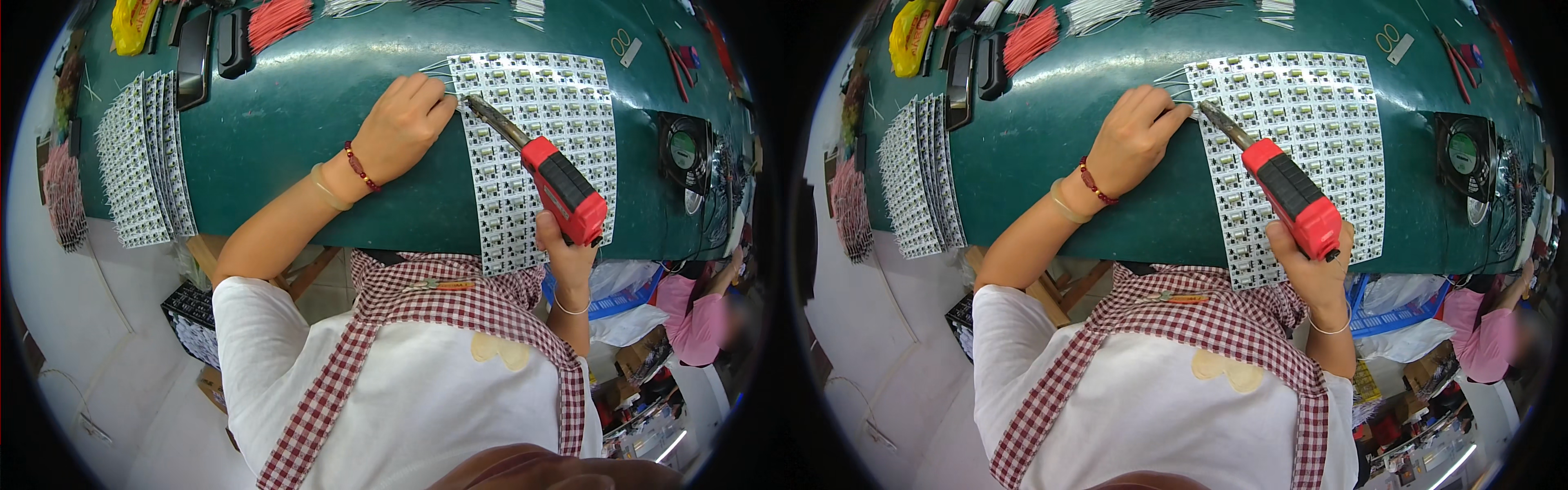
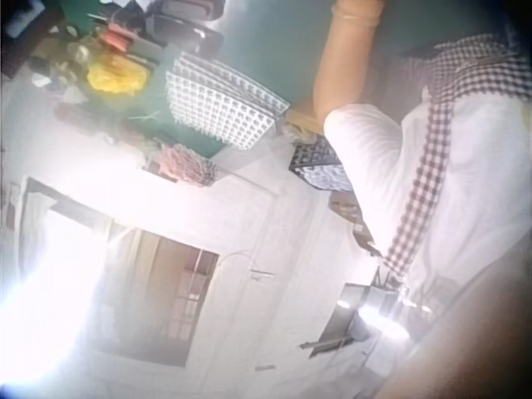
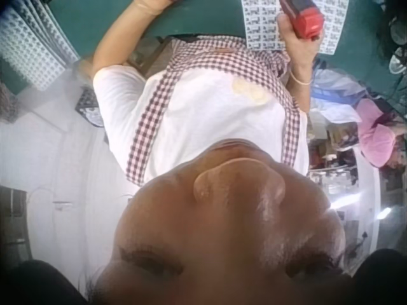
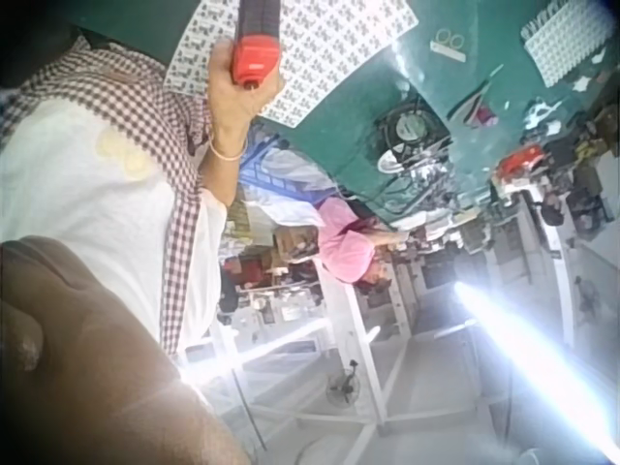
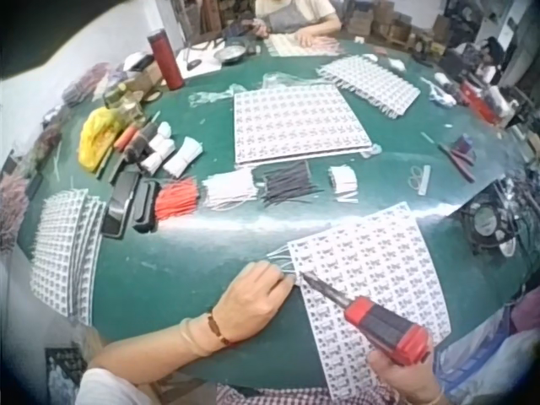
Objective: Manually assemble components on a light fixture panel using an industrial adhesive or soldering tool.
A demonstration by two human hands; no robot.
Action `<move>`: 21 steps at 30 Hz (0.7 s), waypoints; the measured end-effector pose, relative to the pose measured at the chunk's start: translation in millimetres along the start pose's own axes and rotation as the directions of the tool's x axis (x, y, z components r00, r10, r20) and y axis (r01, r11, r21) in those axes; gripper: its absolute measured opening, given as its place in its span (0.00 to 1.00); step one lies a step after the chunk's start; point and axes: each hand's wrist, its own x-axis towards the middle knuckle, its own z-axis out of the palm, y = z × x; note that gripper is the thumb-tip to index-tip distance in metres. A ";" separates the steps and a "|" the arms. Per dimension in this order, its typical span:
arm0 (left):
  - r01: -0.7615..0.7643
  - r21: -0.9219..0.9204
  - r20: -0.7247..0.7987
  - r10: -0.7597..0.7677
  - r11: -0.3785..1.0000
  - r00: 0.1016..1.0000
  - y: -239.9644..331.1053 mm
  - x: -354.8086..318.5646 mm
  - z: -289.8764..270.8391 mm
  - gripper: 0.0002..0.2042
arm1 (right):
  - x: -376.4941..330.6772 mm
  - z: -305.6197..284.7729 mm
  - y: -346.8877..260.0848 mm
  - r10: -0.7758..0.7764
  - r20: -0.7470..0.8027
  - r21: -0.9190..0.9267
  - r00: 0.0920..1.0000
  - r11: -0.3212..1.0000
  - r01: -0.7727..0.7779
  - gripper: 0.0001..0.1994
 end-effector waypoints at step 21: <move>0.009 0.010 0.008 -0.009 1.000 1.000 1.2 0.1 1.4 0.11 | 1.7 -4.0 -1.8 0.009 -0.002 -0.006 1.000 1.000 -0.009 0.13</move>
